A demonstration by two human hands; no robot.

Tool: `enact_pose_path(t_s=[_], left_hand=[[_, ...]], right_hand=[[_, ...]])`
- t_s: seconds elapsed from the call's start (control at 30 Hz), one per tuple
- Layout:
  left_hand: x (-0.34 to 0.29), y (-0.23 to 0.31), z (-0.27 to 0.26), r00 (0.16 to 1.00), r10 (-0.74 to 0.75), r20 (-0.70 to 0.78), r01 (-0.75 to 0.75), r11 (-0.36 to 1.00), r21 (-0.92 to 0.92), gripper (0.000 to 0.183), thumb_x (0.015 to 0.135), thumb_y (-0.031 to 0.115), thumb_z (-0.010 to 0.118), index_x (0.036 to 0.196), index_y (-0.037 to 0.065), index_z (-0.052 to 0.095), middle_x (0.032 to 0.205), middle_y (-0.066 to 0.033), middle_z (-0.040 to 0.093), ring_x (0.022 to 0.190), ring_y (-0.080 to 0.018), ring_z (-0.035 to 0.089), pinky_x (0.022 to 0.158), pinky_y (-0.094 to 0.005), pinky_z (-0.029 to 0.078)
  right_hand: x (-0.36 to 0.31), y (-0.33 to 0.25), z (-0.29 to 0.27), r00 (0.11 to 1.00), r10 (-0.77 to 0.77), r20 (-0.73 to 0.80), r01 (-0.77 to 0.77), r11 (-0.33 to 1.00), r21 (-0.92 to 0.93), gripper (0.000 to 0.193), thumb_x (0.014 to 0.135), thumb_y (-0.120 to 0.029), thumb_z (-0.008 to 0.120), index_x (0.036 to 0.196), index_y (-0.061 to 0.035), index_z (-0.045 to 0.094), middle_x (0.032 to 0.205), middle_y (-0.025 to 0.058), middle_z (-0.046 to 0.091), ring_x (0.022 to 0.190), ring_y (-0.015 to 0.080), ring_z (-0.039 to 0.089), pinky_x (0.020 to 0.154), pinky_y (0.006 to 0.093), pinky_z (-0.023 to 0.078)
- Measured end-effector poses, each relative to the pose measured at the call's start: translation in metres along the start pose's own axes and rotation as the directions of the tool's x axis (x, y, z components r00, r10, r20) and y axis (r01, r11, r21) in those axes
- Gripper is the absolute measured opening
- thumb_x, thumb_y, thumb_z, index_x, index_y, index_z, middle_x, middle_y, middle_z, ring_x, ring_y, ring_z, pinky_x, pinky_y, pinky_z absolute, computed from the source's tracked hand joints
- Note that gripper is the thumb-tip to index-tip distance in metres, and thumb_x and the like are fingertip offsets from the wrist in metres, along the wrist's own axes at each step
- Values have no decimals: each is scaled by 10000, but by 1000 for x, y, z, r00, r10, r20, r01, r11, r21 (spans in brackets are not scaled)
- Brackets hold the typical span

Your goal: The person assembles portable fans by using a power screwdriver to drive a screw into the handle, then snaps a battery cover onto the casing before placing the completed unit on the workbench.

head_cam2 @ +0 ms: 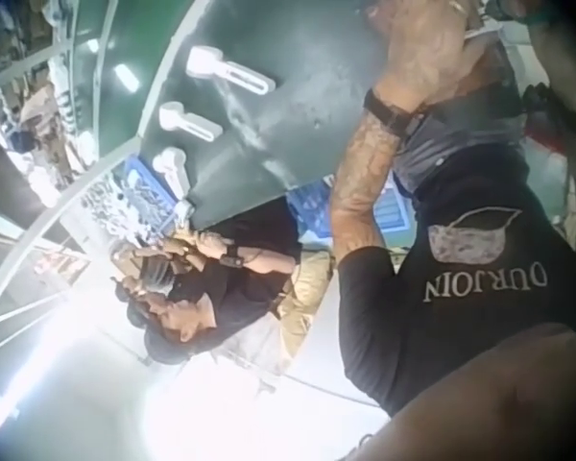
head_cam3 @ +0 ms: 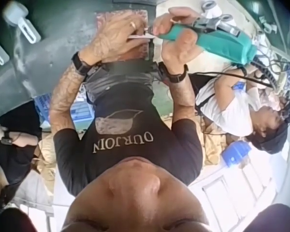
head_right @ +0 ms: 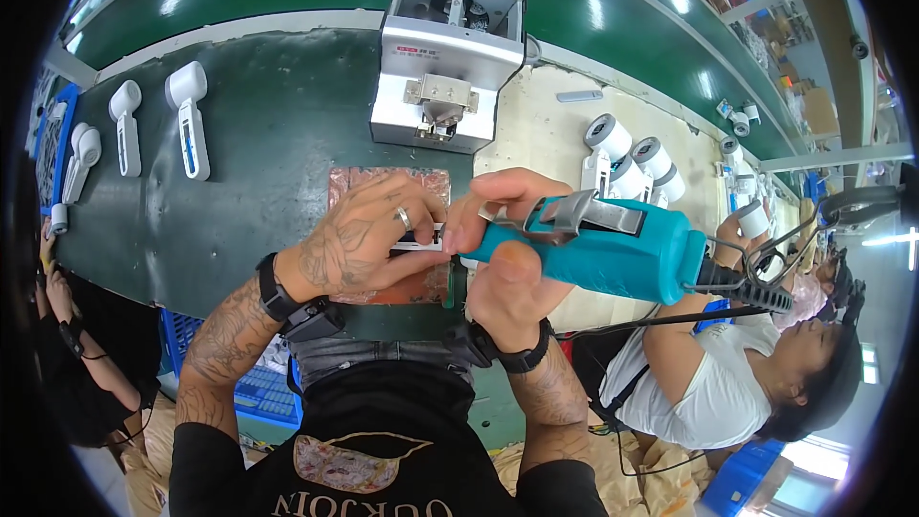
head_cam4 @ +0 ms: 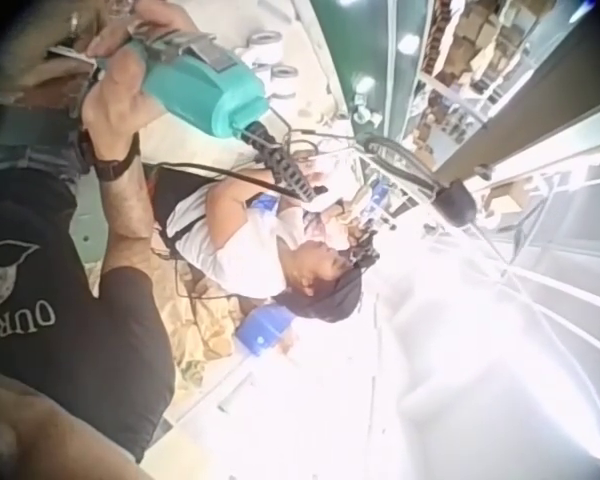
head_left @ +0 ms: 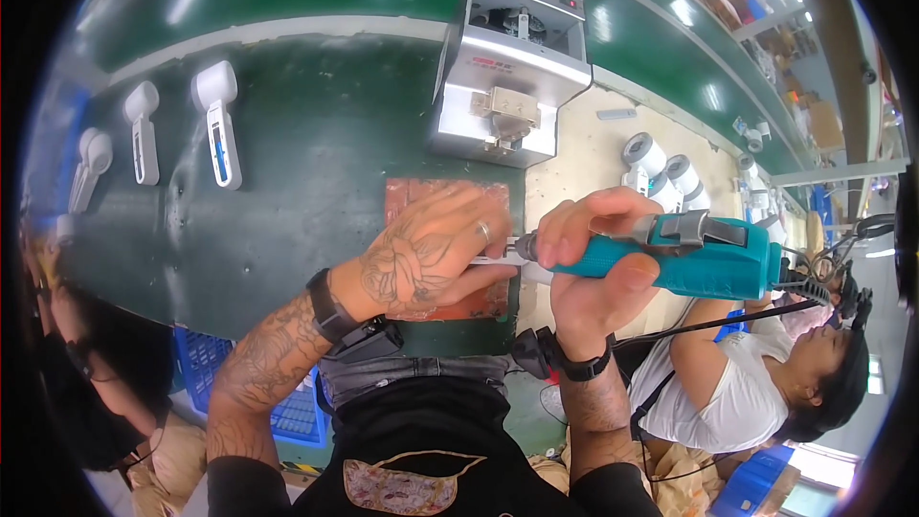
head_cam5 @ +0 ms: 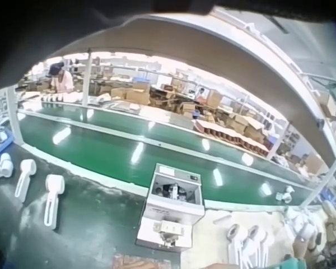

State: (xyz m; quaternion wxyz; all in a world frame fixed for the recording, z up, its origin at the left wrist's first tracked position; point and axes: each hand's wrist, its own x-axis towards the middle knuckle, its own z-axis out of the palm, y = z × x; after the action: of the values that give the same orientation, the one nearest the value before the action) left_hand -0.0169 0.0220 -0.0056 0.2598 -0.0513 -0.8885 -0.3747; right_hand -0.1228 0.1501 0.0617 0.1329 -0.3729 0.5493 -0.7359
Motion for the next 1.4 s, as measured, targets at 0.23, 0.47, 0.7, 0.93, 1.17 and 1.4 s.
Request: enact_pose_path(t_s=[0.23, 0.47, 0.7, 0.93, 1.17, 1.4], left_hand=[[3, 1, -2, 1000, 0, 9, 0, 1000, -23, 295, 828, 247, 777, 886, 47, 567, 924, -128, 545, 899, -355, 565, 794, -452, 461], [4, 2, -2, 1000, 2, 25, -1, 999, -47, 287, 840, 253, 765, 896, 53, 568, 933, -128, 542, 907, -348, 567, 800, -444, 460], [1, 4, 5, 997, -47, -57, 47, 999, -6, 308, 835, 231, 770, 1022, 21, 647, 1044, -140, 600, 950, -345, 583, 839, -439, 489], [7, 7, -2, 999, -24, -29, 24, 1000, 9, 297, 831, 217, 771, 1027, 8, 692, 1032, -138, 641, 970, -329, 588, 880, -428, 501], [17, -8, -15, 990, -132, 43, 132, 991, -3, 321, 804, 226, 804, 1063, 49, 740, 1108, -73, 701, 935, -288, 616, 876, -394, 525], [4, -7, -20, 995, -98, 14, 97, 991, 87, 374, 826, 318, 769, 1115, 88, 715, 1092, -55, 699, 949, -263, 622, 864, -407, 523]], right_hand=[[0, 0, -1, 1000, -14, 14, 14, 1000, 11, 756, 905, -719, 563, 1134, 0, 503, 639, 34, 473, 521, 165, 485, 521, 327, 430], [-3, 0, -4, 1000, 0, 29, -1, 999, 39, 738, 916, -693, 571, 1145, 5, 496, 651, 37, 486, 565, 172, 520, 542, 328, 444], [-5, 2, -6, 999, -8, 45, 6, 999, 35, 751, 913, -698, 564, 1143, 14, 497, 660, 45, 500, 575, 180, 530, 556, 334, 454], [4, -8, -7, 999, -11, 43, 12, 1000, -22, 761, 924, -698, 560, 1166, 22, 513, 671, 46, 497, 589, 178, 529, 572, 331, 457], [58, 4, -1, 994, -102, 32, 101, 995, 17, 632, 1009, -547, 561, 1186, 59, 585, 749, 72, 563, 669, 189, 581, 619, 321, 470], [93, 21, 22, 989, -115, 90, 127, 982, -138, 491, 1036, -439, 566, 1148, 36, 622, 732, 53, 593, 662, 166, 602, 614, 298, 482]])
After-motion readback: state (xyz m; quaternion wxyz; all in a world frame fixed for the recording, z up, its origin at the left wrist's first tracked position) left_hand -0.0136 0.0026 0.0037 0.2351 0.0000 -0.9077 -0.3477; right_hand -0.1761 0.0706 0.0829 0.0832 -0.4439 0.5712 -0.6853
